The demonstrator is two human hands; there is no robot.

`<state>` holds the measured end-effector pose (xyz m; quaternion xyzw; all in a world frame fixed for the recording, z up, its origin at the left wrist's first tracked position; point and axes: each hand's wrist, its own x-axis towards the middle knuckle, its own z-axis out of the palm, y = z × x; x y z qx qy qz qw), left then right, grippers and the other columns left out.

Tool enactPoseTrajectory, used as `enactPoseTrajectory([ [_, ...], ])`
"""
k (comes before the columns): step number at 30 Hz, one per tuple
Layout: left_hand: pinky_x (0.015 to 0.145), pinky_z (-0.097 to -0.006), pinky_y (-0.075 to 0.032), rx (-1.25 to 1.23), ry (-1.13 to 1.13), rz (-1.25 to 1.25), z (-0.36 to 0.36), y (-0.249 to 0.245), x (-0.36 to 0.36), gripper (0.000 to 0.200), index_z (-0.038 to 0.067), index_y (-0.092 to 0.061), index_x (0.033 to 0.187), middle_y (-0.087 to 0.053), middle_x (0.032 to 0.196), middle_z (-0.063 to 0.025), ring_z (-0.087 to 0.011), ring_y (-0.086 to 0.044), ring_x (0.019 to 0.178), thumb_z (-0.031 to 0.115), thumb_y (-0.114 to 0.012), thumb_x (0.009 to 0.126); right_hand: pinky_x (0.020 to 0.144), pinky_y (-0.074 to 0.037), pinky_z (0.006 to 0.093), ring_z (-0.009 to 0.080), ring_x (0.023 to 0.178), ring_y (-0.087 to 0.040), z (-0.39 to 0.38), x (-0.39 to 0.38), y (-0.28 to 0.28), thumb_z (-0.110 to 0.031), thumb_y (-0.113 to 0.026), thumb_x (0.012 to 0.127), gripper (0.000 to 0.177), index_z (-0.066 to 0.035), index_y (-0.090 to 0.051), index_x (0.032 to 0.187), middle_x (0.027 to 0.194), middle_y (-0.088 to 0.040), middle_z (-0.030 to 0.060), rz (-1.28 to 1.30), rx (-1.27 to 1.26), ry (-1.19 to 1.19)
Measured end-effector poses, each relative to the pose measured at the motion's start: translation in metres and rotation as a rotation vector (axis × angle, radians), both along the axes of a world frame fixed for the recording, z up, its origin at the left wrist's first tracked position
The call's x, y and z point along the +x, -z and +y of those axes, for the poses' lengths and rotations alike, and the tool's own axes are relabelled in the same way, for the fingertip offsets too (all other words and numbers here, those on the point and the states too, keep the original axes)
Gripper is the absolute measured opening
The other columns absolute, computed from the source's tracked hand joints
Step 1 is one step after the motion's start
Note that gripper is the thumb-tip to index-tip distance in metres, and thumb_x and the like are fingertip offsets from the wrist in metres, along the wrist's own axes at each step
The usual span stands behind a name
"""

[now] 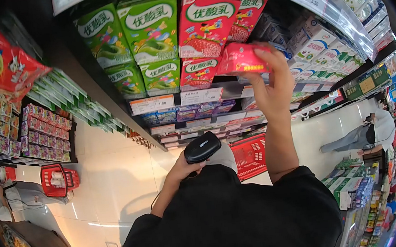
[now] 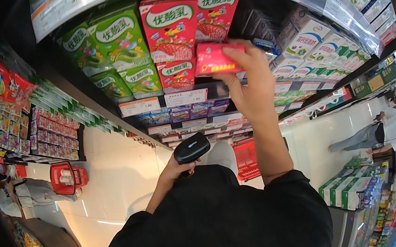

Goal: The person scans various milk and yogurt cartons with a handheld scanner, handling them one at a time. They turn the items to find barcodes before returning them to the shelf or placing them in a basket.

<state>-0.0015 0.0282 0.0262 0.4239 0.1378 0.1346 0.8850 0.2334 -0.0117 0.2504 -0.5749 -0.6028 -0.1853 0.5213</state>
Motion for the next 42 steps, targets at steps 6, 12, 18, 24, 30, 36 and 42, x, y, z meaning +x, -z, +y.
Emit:
enactPoseTrajectory([
  [6,0.054,-0.0252,-0.05,0.066,-0.022,-0.025,0.007,0.016,-0.004,0.068,0.001,-0.04,0.134,-0.065,0.092,-0.0125,-0.0121,-0.06,0.063,0.002,-0.073,0.074,0.101,-0.034,0.0465,0.0351,0.118,-0.047,0.008,-0.003,0.006,-0.013,-0.075,0.074,0.04,-0.005,-0.06,0.11,0.126,-0.058,0.0142,-0.438,-0.177,0.433],
  [12,0.054,-0.0259,-0.049,0.05,-0.021,-0.049,0.011,0.022,-0.012,0.069,-0.001,-0.04,0.133,-0.064,0.093,-0.0154,-0.0137,-0.059,0.061,0.006,-0.074,0.074,0.102,-0.028,0.0556,0.0354,0.12,-0.044,0.008,0.016,0.013,-0.035,-0.074,0.074,0.049,-0.012,-0.06,0.116,0.123,-0.055,0.0076,-0.452,-0.187,0.431],
  [18,0.053,-0.0236,-0.05,0.018,-0.063,-0.106,0.012,0.028,-0.009,0.061,0.0,-0.042,0.132,-0.066,0.095,-0.0149,-0.0123,-0.062,0.064,0.001,-0.07,0.077,0.092,-0.042,0.0455,0.0369,0.107,-0.053,-0.006,0.045,-0.01,-0.047,-0.08,0.06,0.077,-0.002,-0.056,0.118,0.118,-0.057,0.0165,-0.503,-0.337,0.437],
  [24,0.053,-0.0234,-0.05,0.016,-0.018,-0.086,0.013,0.032,-0.002,0.059,-0.001,-0.043,0.13,-0.066,0.095,-0.0147,-0.012,-0.061,0.063,0.001,-0.07,0.077,0.086,-0.045,0.0421,0.0345,0.098,-0.056,-0.005,0.05,-0.018,-0.051,-0.079,0.05,0.087,-0.001,-0.057,0.117,0.102,-0.061,0.0124,-0.506,-0.348,0.363],
  [30,0.053,-0.0261,-0.047,0.078,0.061,-0.032,0.014,0.025,0.003,0.061,-0.002,-0.045,0.127,-0.062,0.095,-0.0156,-0.0148,-0.057,0.062,0.008,-0.073,0.075,0.082,-0.043,0.042,0.0338,0.091,-0.055,-0.004,0.053,-0.018,-0.048,-0.082,0.053,0.083,-0.005,-0.055,0.12,0.095,-0.057,0.0108,-0.587,-0.397,0.348],
  [36,0.051,-0.0257,-0.046,0.061,0.063,-0.07,0.019,0.021,0.001,0.066,-0.001,-0.041,0.131,-0.062,0.094,-0.0155,-0.0138,-0.057,0.06,0.011,-0.074,0.074,0.093,-0.039,0.0432,0.0355,0.103,-0.054,-0.012,0.038,-0.027,-0.056,-0.079,0.056,0.088,-0.002,-0.054,0.122,0.107,-0.061,0.0147,-0.471,-0.488,0.312],
  [42,0.052,-0.0242,-0.046,0.063,0.06,-0.073,0.023,0.019,0.001,0.065,-0.001,-0.042,0.131,-0.062,0.094,-0.0143,-0.0129,-0.057,0.06,0.011,-0.074,0.075,0.094,-0.041,0.0421,0.0345,0.109,-0.053,-0.005,0.021,-0.026,-0.031,-0.08,0.069,0.06,-0.001,-0.058,0.117,0.119,-0.057,0.0175,-0.271,-0.003,0.248],
])
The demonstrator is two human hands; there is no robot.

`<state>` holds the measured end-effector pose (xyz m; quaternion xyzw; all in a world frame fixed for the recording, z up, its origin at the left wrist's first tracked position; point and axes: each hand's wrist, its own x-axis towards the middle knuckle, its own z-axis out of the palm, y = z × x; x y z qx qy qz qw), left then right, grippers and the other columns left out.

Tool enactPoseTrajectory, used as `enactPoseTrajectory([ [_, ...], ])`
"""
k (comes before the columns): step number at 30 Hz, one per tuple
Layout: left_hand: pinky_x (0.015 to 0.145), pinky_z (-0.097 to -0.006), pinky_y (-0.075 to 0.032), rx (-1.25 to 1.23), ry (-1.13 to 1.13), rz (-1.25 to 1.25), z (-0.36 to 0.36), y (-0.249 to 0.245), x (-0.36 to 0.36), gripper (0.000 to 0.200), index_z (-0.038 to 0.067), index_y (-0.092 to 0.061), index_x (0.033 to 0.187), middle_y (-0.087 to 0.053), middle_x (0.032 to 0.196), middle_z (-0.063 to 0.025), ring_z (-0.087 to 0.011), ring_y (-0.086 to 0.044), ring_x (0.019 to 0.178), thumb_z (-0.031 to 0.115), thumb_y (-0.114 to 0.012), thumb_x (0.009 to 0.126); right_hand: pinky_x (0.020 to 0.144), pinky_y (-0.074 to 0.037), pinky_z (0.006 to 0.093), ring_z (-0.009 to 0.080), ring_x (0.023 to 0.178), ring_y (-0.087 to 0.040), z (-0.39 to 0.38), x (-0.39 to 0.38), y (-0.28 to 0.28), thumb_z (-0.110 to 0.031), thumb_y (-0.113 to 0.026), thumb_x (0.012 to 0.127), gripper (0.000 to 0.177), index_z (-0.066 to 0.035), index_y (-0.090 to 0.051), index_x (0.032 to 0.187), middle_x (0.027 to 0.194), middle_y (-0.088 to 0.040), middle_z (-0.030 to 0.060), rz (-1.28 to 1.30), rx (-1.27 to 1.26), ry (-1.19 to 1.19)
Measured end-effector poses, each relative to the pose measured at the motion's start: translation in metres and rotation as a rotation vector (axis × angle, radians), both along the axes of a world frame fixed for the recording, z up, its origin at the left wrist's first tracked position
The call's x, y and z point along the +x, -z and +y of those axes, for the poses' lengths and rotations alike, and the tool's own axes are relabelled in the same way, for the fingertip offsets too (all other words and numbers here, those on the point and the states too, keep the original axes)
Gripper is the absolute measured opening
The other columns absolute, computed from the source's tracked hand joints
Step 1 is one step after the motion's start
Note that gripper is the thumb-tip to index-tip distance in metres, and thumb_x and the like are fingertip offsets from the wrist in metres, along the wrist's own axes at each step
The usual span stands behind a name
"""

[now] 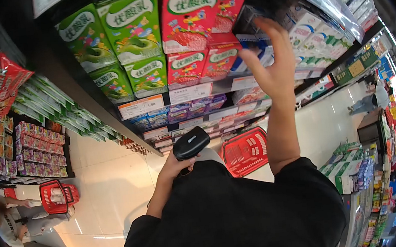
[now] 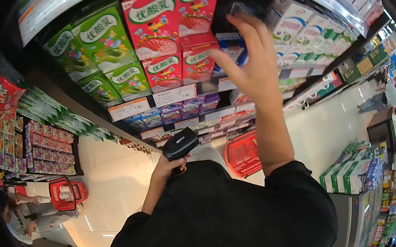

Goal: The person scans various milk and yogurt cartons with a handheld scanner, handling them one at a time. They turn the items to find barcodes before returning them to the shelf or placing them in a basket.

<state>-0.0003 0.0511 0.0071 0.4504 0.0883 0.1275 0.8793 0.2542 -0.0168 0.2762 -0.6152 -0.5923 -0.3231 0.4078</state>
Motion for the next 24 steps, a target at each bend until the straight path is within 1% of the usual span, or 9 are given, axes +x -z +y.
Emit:
enactPoseTrajectory([
  [1,0.052,-0.0245,-0.046,0.016,-0.008,0.006,0.001,0.001,0.0,0.062,-0.002,-0.045,0.128,-0.062,0.095,-0.014,-0.0129,-0.057,0.06,0.01,-0.073,0.075,0.091,-0.043,0.0402,0.0323,0.108,-0.054,0.004,-0.011,-0.003,-0.019,-0.078,0.071,0.045,-0.002,-0.063,0.11,0.118,-0.057,0.0163,-0.008,0.069,-0.013],
  [5,0.054,-0.0243,-0.05,0.009,0.008,0.048,-0.002,0.012,0.0,0.047,-0.005,-0.054,0.117,-0.066,0.091,-0.013,-0.0114,-0.059,0.06,0.004,-0.072,0.075,0.083,-0.05,0.0352,0.0312,0.098,-0.062,0.028,-0.045,-0.02,-0.013,-0.079,0.07,0.042,-0.002,-0.064,0.108,0.109,-0.063,0.0162,-0.244,0.221,0.037],
  [7,0.055,-0.0239,-0.049,-0.003,-0.007,-0.017,-0.005,-0.003,0.005,0.047,-0.005,-0.055,0.115,-0.065,0.088,-0.0114,-0.0117,-0.06,0.06,0.006,-0.074,0.074,0.101,-0.032,0.0541,0.0493,0.117,-0.036,0.033,-0.059,-0.038,-0.031,-0.068,0.081,0.063,-0.009,-0.044,0.136,0.129,-0.035,0.0315,-0.096,0.018,-0.07],
  [9,0.055,-0.0239,-0.049,0.025,-0.003,0.0,-0.004,0.005,0.006,0.047,-0.005,-0.055,0.115,-0.065,0.087,-0.0108,-0.0118,-0.059,0.06,0.006,-0.074,0.074,0.1,-0.032,0.0555,0.0495,0.117,-0.036,0.042,-0.061,-0.035,-0.03,-0.068,0.08,0.065,-0.007,-0.042,0.135,0.127,-0.037,0.0318,-0.257,-0.01,0.11],
  [13,0.053,-0.0241,-0.047,0.024,-0.009,0.057,-0.001,-0.006,0.005,0.048,-0.003,-0.053,0.119,-0.066,0.086,-0.0103,-0.0114,-0.058,0.06,0.002,-0.073,0.075,0.102,-0.029,0.0557,0.0452,0.118,-0.038,0.058,-0.059,-0.038,-0.028,-0.071,0.077,0.061,-0.001,-0.045,0.125,0.124,-0.041,0.0309,-0.366,0.126,-0.012],
  [17,0.052,-0.026,-0.048,0.026,0.003,0.074,0.007,0.0,0.007,0.069,0.0,-0.041,0.132,-0.064,0.092,-0.0132,-0.0129,-0.057,0.06,0.006,-0.075,0.072,0.1,-0.033,0.05,0.0394,0.112,-0.048,0.08,-0.039,-0.034,-0.018,-0.078,0.071,0.051,-0.001,-0.05,0.109,0.108,-0.052,0.0181,-0.39,0.252,-0.267],
  [20,0.052,-0.0243,-0.047,0.044,0.012,0.045,0.012,-0.002,0.01,0.068,0.001,-0.04,0.133,-0.064,0.091,-0.0119,-0.0108,-0.057,0.06,0.005,-0.074,0.074,0.095,-0.042,0.0377,0.0321,0.115,-0.05,0.065,-0.079,-0.038,-0.002,-0.08,0.066,0.049,-0.001,-0.05,0.105,0.104,-0.052,0.0158,0.236,0.235,-0.468],
  [21,0.052,-0.0243,-0.047,0.035,-0.002,0.048,0.013,-0.001,0.008,0.068,0.001,-0.04,0.133,-0.064,0.091,-0.0119,-0.0108,-0.057,0.06,0.005,-0.074,0.074,0.098,-0.042,0.0345,0.0307,0.12,-0.047,0.073,-0.06,-0.031,-0.001,-0.08,0.066,0.053,-0.001,-0.05,0.109,0.109,-0.052,0.0154,-0.157,0.223,-0.382],
  [24,0.053,-0.0236,-0.048,0.105,0.011,0.103,0.016,-0.002,0.009,0.065,0.0,-0.042,0.131,-0.065,0.091,-0.0101,-0.0097,-0.057,0.06,0.005,-0.073,0.074,0.1,-0.041,0.0352,0.0324,0.125,-0.043,0.065,-0.046,-0.02,-0.006,-0.082,0.066,0.067,-0.005,-0.048,0.123,0.128,-0.043,0.0156,-0.221,0.23,-0.153],
])
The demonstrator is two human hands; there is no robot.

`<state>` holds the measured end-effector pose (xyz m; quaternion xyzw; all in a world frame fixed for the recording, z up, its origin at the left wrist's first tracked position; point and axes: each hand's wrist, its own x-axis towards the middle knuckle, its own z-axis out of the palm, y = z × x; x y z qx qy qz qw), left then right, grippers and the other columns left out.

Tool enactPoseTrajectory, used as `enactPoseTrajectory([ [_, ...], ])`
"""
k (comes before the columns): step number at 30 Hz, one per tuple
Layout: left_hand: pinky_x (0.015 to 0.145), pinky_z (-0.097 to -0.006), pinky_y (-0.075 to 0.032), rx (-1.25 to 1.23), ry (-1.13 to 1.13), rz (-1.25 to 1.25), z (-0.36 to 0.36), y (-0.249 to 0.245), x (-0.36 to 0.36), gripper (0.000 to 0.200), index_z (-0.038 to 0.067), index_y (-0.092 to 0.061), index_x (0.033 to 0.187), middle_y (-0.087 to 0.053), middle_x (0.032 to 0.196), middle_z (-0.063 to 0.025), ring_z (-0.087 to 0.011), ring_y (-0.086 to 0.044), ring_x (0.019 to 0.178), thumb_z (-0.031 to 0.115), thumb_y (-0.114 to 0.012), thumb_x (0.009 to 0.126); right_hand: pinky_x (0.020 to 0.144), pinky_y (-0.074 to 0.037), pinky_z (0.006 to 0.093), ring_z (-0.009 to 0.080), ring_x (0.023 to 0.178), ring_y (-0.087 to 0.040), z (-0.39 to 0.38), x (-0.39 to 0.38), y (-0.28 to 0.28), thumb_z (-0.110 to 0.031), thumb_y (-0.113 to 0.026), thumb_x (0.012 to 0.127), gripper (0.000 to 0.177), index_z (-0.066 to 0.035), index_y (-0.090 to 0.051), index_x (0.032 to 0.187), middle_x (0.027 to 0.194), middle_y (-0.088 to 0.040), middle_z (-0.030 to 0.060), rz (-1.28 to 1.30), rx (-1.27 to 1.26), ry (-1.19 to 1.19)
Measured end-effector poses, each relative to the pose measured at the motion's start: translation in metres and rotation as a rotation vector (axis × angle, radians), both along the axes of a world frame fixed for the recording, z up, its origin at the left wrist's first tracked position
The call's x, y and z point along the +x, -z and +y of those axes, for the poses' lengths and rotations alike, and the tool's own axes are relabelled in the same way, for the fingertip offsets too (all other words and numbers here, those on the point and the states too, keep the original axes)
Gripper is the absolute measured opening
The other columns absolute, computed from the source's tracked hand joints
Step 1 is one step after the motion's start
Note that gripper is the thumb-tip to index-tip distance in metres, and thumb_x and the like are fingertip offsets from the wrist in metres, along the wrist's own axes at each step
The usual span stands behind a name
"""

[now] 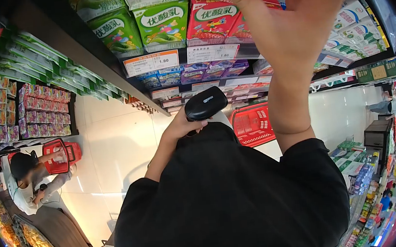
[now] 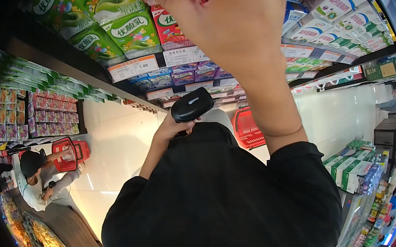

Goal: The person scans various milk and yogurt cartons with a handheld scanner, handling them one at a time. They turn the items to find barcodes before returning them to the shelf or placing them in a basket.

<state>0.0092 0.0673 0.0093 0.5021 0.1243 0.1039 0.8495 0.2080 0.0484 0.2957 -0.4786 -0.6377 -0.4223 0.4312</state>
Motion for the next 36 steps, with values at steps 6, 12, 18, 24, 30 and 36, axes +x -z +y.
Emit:
enactPoseTrajectory([
  [6,0.053,-0.0233,-0.046,-0.046,0.003,-0.041,0.009,0.001,0.002,0.058,0.001,-0.044,0.129,-0.066,0.092,-0.0098,-0.0094,-0.056,0.062,0.0,-0.071,0.078,0.068,-0.061,0.0334,0.0285,0.073,-0.067,-0.022,-0.021,0.007,0.003,-0.074,0.072,0.061,-0.006,-0.046,0.125,0.094,-0.064,0.0191,0.261,0.284,-0.141],
  [12,0.053,-0.0235,-0.047,-0.053,0.004,-0.008,0.015,0.001,0.0,0.06,0.0,-0.044,0.129,-0.065,0.09,-0.0092,-0.0098,-0.057,0.063,0.0,-0.073,0.077,0.083,-0.057,0.0512,0.0306,0.105,-0.059,-0.079,-0.005,0.05,-0.035,-0.061,0.091,0.06,-0.02,-0.032,0.141,0.138,-0.044,0.0105,1.225,0.282,-1.124],
  [18,0.053,-0.0239,-0.047,-0.023,-0.001,0.031,0.022,0.016,-0.007,0.054,0.0,-0.048,0.123,-0.065,0.089,-0.0087,-0.0102,-0.057,0.063,0.002,-0.074,0.076,0.067,-0.058,0.0459,0.0299,0.083,-0.064,-0.118,-0.019,0.196,-0.05,-0.052,0.091,0.064,-0.017,-0.033,0.143,0.13,-0.049,0.0159,2.079,-0.319,-1.319],
  [24,0.052,-0.0243,-0.048,-0.098,-0.072,0.003,0.023,0.016,-0.006,0.053,0.0,-0.047,0.125,-0.065,0.089,-0.0095,-0.0103,-0.058,0.062,0.002,-0.072,0.078,0.082,-0.051,0.0507,0.0305,0.1,-0.06,-0.128,-0.031,0.259,-0.07,-0.053,0.078,0.083,-0.008,-0.045,0.133,0.119,-0.059,0.0128,3.059,-0.053,-1.289],
  [30,0.052,-0.024,-0.048,-0.109,-0.064,0.004,0.012,0.016,-0.005,0.052,0.0,-0.048,0.125,-0.066,0.091,-0.0099,-0.0096,-0.058,0.062,0.001,-0.071,0.078,0.089,-0.048,0.058,0.0284,0.107,-0.058,-0.13,-0.011,0.26,-0.055,-0.056,0.085,0.064,-0.01,-0.045,0.129,0.123,-0.056,0.0085,2.669,-0.223,-1.424],
  [36,0.067,-0.0259,-0.052,0.056,-0.045,0.17,0.003,0.015,-0.009,0.069,-0.001,-0.043,0.133,-0.064,0.11,-0.012,-0.013,-0.062,0.079,0.003,-0.077,0.072,0.078,-0.056,0.0353,0.0203,0.095,-0.064,-0.113,-0.013,0.25,0.001,-0.067,0.079,0.052,-0.008,-0.04,0.122,0.106,-0.059,0.0094,1.875,-0.351,-0.439],
])
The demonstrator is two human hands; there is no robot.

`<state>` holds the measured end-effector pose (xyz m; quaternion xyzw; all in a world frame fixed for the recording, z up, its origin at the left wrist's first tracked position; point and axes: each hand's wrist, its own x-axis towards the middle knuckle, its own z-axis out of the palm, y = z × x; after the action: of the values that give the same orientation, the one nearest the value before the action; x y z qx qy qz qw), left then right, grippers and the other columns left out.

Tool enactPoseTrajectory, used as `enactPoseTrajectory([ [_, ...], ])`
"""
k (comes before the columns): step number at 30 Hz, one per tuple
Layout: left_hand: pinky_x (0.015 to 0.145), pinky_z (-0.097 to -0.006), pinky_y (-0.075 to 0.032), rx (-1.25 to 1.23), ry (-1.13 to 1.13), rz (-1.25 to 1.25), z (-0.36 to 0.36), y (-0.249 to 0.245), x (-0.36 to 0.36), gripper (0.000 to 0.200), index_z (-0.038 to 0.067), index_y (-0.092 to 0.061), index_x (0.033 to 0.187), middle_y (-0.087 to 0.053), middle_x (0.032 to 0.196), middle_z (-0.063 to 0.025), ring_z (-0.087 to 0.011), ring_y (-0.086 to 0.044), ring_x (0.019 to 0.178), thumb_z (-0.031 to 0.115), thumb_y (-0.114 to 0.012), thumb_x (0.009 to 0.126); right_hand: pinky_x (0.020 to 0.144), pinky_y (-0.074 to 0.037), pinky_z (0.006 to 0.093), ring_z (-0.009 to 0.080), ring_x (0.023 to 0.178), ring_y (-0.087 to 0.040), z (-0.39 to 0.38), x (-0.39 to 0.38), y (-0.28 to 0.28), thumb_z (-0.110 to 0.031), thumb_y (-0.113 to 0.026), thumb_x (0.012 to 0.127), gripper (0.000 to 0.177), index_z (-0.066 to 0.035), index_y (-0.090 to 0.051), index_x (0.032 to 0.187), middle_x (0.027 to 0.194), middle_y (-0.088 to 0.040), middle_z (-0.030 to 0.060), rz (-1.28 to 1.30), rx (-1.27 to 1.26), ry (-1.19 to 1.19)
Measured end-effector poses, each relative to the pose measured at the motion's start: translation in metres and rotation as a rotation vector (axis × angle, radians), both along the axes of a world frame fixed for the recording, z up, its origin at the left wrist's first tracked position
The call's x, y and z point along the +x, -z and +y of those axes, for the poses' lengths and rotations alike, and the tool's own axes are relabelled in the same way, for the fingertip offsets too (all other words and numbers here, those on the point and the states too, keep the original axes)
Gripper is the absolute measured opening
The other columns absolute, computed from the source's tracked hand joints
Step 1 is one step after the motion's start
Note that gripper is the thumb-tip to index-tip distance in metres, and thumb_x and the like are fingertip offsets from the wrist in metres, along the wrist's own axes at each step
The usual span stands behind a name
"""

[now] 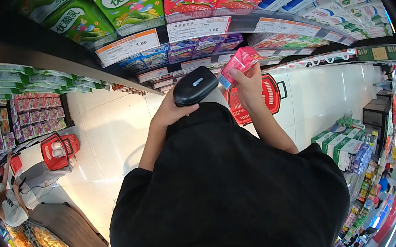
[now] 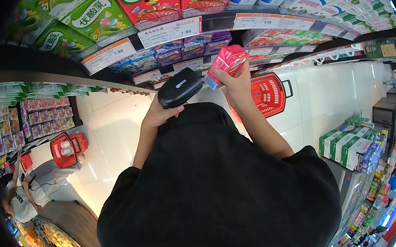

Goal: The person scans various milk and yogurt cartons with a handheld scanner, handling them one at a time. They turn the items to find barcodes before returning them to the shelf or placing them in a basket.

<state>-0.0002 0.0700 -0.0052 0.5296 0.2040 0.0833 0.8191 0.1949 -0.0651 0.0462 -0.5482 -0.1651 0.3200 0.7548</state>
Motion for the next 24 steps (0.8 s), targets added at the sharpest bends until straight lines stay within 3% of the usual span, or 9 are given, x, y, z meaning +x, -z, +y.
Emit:
enactPoseTrajectory([
  [2,0.094,-0.0305,-0.045,0.311,-0.06,-0.171,-0.006,-0.007,0.006,0.082,-0.001,-0.037,0.14,-0.056,0.126,-0.0134,-0.0179,-0.057,0.109,0.004,-0.079,0.069,0.078,-0.056,0.0336,0.0192,0.093,-0.064,0.004,-0.002,-0.003,0.003,-0.067,0.077,0.053,-0.005,-0.039,0.122,0.103,-0.059,0.0094,0.002,0.021,0.016],
  [3,0.107,-0.0323,-0.031,0.226,0.001,-0.122,-0.006,-0.017,0.006,0.088,-0.001,-0.034,0.142,-0.051,0.134,-0.0136,-0.019,-0.044,0.127,0.004,-0.08,0.068,0.079,-0.055,0.0333,0.019,0.092,-0.064,0.006,-0.002,-0.004,0.002,-0.068,0.077,0.053,-0.005,-0.04,0.121,0.103,-0.059,0.0091,-0.022,0.02,0.052],
  [24,0.104,-0.0325,-0.036,0.26,0.01,-0.179,-0.01,-0.017,0.008,0.084,-0.001,-0.038,0.14,-0.053,0.132,-0.0126,-0.0187,-0.049,0.123,0.002,-0.08,0.067,0.087,-0.049,0.0326,0.0166,0.097,-0.06,0.005,0.001,-0.004,0.0,-0.069,0.079,0.051,-0.006,-0.04,0.121,0.107,-0.056,0.0081,-0.076,0.04,0.167],
])
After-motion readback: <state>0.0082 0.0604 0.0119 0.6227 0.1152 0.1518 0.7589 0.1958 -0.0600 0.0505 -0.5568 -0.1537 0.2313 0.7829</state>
